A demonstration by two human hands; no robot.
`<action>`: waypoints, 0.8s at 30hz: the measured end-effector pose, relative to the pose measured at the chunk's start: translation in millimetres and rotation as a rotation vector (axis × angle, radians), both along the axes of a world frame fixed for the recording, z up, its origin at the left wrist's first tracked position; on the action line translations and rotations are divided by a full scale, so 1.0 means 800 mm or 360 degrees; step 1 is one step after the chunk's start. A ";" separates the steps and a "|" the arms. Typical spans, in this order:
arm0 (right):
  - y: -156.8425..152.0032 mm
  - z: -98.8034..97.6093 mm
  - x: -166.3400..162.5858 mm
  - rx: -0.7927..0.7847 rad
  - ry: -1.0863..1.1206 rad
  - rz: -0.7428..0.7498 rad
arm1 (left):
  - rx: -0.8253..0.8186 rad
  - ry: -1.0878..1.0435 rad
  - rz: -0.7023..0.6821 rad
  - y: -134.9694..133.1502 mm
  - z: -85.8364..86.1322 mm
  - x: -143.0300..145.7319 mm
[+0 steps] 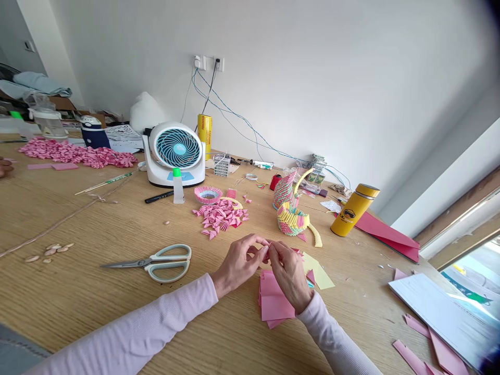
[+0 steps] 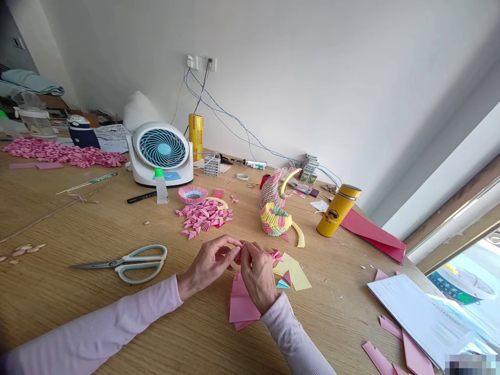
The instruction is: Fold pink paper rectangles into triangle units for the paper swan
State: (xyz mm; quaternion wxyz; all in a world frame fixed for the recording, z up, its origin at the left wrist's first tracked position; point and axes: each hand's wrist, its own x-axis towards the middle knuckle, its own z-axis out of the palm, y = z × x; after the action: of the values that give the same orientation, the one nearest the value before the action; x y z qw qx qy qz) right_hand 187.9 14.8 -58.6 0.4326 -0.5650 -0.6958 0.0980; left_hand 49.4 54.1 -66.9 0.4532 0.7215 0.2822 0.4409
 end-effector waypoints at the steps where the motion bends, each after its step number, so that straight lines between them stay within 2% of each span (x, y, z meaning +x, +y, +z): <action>1: 0.000 0.000 0.001 -0.0009 0.0004 -0.0005 | -0.0045 -0.0030 -0.0020 0.000 -0.001 0.000; 9: -0.007 0.010 -0.004 -0.0017 0.0051 0.0112 | -0.0376 -0.0189 -0.0010 0.008 0.000 0.002; 12: -0.007 0.009 -0.005 0.0031 0.0019 0.0144 | -0.0427 -0.0270 0.0000 0.012 0.001 0.001; 19: 0.003 -0.003 0.007 -0.0041 0.0241 0.0170 | -0.0521 -0.0297 0.0065 0.013 0.006 0.001; 24: 0.003 -0.006 0.012 0.0034 0.0138 0.0139 | -0.0553 -0.0292 -0.0054 0.010 0.010 -0.001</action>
State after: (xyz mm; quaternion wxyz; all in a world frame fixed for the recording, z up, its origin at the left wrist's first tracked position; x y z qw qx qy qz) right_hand 197.7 17.2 -63.7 0.4637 -0.5246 -0.7014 0.1337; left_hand 48.5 62.1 -59.1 0.6020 0.5939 0.2995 0.4418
